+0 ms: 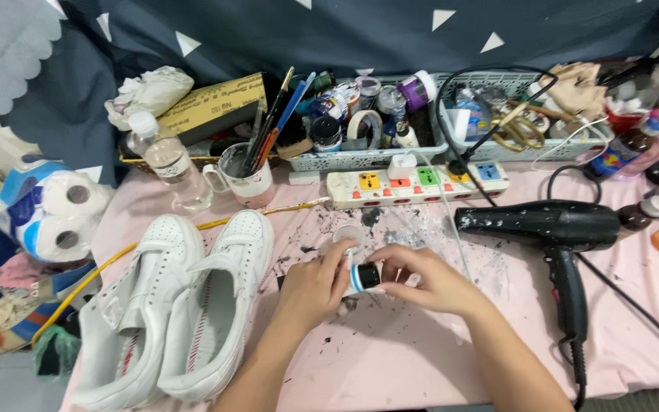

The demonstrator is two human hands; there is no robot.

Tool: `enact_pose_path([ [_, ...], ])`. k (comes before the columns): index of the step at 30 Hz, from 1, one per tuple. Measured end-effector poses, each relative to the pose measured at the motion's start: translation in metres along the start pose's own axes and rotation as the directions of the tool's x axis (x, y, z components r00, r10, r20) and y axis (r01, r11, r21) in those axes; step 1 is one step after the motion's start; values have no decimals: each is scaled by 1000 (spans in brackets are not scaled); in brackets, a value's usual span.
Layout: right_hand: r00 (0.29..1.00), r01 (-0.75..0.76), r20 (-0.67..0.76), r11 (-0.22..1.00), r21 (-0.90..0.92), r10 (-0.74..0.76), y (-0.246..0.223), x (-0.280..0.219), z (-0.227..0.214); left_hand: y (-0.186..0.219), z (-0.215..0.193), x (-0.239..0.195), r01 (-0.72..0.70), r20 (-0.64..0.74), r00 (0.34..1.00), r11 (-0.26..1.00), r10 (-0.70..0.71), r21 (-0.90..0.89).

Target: The person scrubs a white sneaker with a sanding block, then uses a hairdryer to dry it. They then pick up a tube of white paint and squeeze it into a small container.

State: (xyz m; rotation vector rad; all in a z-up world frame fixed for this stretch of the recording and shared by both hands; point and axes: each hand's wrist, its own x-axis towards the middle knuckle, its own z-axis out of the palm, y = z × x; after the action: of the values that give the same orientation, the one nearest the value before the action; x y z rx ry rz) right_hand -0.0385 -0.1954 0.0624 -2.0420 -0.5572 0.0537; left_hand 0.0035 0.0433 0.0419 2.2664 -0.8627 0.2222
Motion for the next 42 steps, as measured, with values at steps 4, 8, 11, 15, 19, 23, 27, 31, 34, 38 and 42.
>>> enact_pose_path([
  [4, 996, -82, -47, 975, -206, 73, -7, 1, 1, 0, -1, 2, -12, -29, 1000, 999, 11, -37],
  [8, 990, 136, -39, 990, 26, -135, -13, 3, 8, -4, 3, 2, -11, -38, 999, 1000, 10, -28],
  [11, 991, -15, -132, 990, -141, -4, -13, 0, 13, -7, 9, -1, -92, -69, 993, 995, 94, 24],
  [15, 990, -38, -143, 956, -290, -4, -4, 2, 22, -5, 15, -4, -138, -96, 985, 988, 144, 71],
  [19, 967, -31, -250, 945, -327, -55, 6, 1, 39, 1, 20, -9, -116, -92, 989, 993, 117, 10],
  [23, 943, -197, -290, 977, -86, 164, 8, -2, 48, 9, 16, -5, -160, -192, 968, 987, 160, 18],
  [27, 881, -253, -353, 944, 211, 314, 9, -4, 40, 18, 6, -1, -98, -177, 981, 993, 84, -70],
  [31, 647, -152, -580, 829, 539, 496, 16, 8, -22, 15, -6, 8, -195, -451, 873, 981, 184, 23],
  [34, 604, -128, -758, 969, 210, 244, 22, 19, -88, 6, -2, 12, -99, -424, 905, 983, 24, -155],
  [38, 632, -260, -772, 919, -297, -70, 35, 58, -151, -6, 22, 13, 128, -182, 966, 953, -182, -274],
  [42, 765, -374, -611, 635, -676, -201, 58, 95, -173, -19, 45, 6, 250, -37, 962, 925, -271, -288],
])
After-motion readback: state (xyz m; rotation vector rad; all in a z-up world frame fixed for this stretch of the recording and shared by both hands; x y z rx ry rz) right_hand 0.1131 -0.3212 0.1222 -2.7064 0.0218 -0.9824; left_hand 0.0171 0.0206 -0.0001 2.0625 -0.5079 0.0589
